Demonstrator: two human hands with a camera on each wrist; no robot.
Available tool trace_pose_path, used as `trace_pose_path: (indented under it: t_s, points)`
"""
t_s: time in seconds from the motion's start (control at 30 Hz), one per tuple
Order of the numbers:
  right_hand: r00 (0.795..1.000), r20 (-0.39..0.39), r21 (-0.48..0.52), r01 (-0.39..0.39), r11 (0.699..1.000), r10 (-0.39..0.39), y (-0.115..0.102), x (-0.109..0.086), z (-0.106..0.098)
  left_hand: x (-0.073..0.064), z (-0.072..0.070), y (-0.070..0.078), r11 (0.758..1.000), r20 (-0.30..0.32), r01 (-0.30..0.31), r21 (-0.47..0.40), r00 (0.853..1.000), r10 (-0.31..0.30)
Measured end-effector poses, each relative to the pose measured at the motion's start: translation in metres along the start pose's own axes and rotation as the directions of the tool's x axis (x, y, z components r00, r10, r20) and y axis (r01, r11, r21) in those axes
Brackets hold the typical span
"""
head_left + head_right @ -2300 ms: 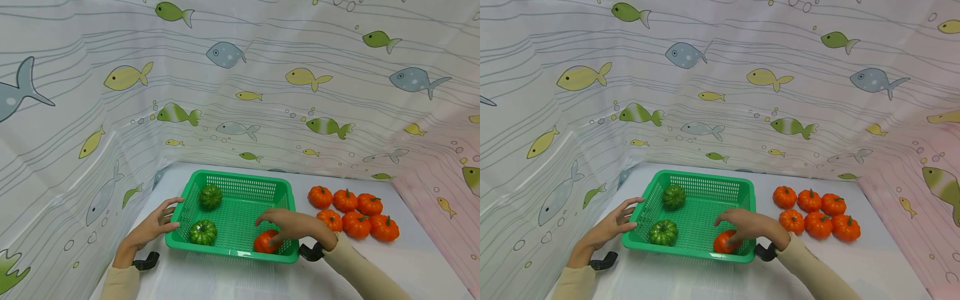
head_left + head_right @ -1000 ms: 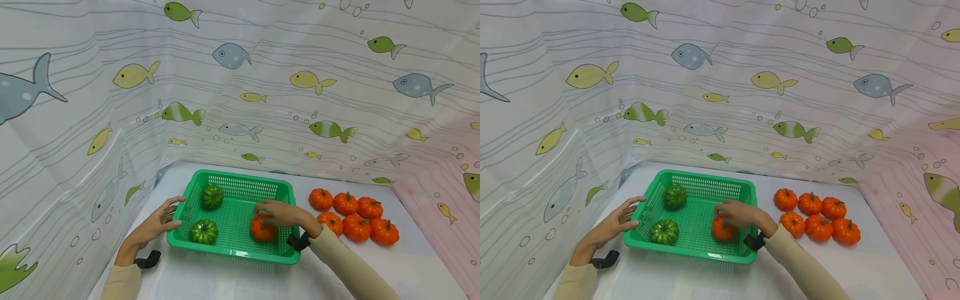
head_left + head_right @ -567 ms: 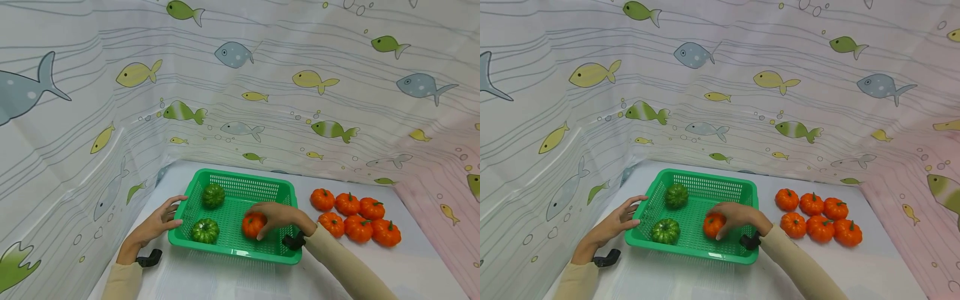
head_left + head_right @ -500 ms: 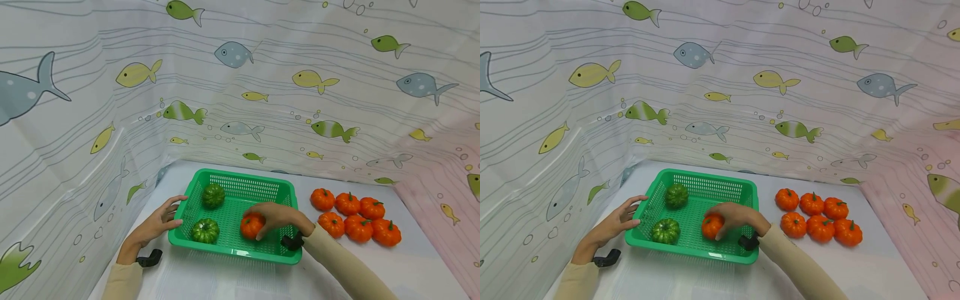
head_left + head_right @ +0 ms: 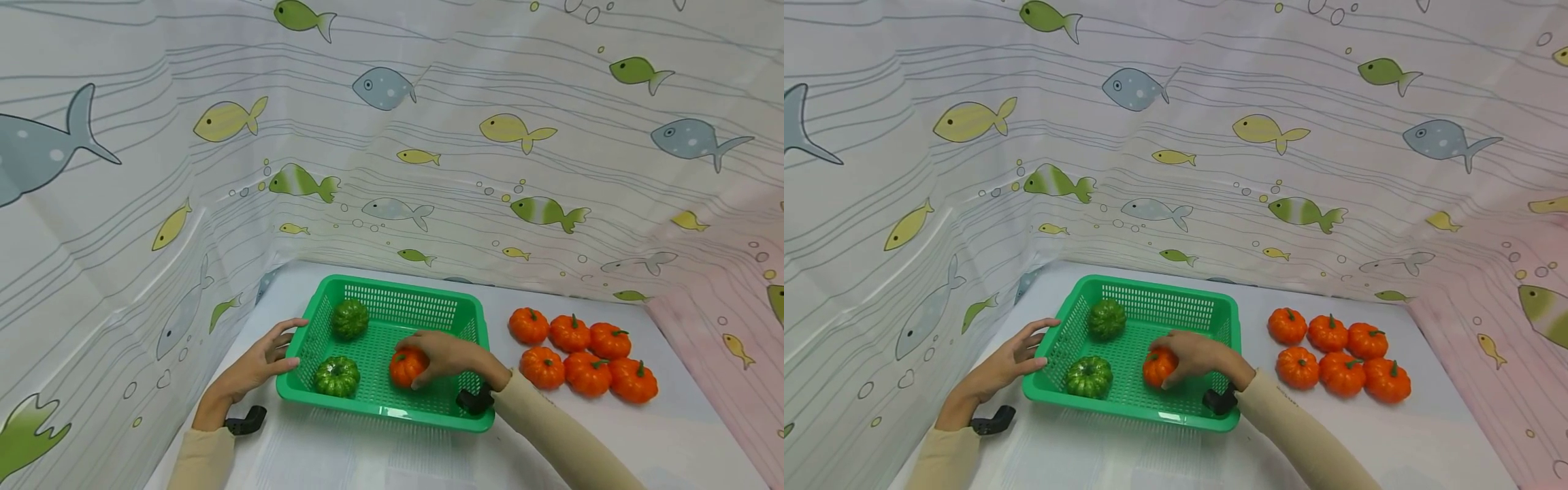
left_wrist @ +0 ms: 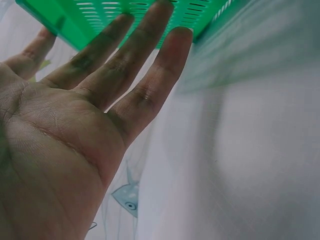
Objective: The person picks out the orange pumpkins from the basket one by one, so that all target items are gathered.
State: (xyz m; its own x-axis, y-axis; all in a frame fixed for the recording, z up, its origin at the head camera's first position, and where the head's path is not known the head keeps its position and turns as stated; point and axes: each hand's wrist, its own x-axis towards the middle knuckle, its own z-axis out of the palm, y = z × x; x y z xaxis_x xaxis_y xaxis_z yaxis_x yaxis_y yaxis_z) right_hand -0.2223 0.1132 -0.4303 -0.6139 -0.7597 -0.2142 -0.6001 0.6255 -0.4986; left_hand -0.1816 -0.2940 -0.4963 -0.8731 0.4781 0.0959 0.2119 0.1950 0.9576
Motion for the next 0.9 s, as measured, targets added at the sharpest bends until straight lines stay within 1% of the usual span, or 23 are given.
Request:
trace_pose_path:
  t_s: [0.23, 0.4, 0.63, 0.9]
  points:
    - [0.995, -0.094, -0.04, 0.02, 0.999, -0.024, -0.002, -0.006, -0.005, 0.0, 0.0, 0.001, 1.0, -0.001, 0.018, -0.004, 1.0, -0.018]
    - [0.985, -0.166, -0.029, 0.03, 0.999, -0.035, -0.006, -0.016, -0.012, 0.0, 0.0, 0.002, 1.0, -0.006, 0.028, -0.011, 1.0, -0.028]
    - [0.961, -0.271, 0.039, 0.068, 0.997, -0.055, -0.006, -0.033, -0.019, -0.001, 0.0, 0.003, 1.0, -0.012, 0.027, -0.005, 1.0, -0.027]
    - [0.932, -0.362, 0.108, 0.06, 0.992, -0.017, -0.002, -0.052, -0.023, -0.001, 0.001, 0.003, 1.0, -0.017, 0.029, -0.002, 0.999, -0.029]
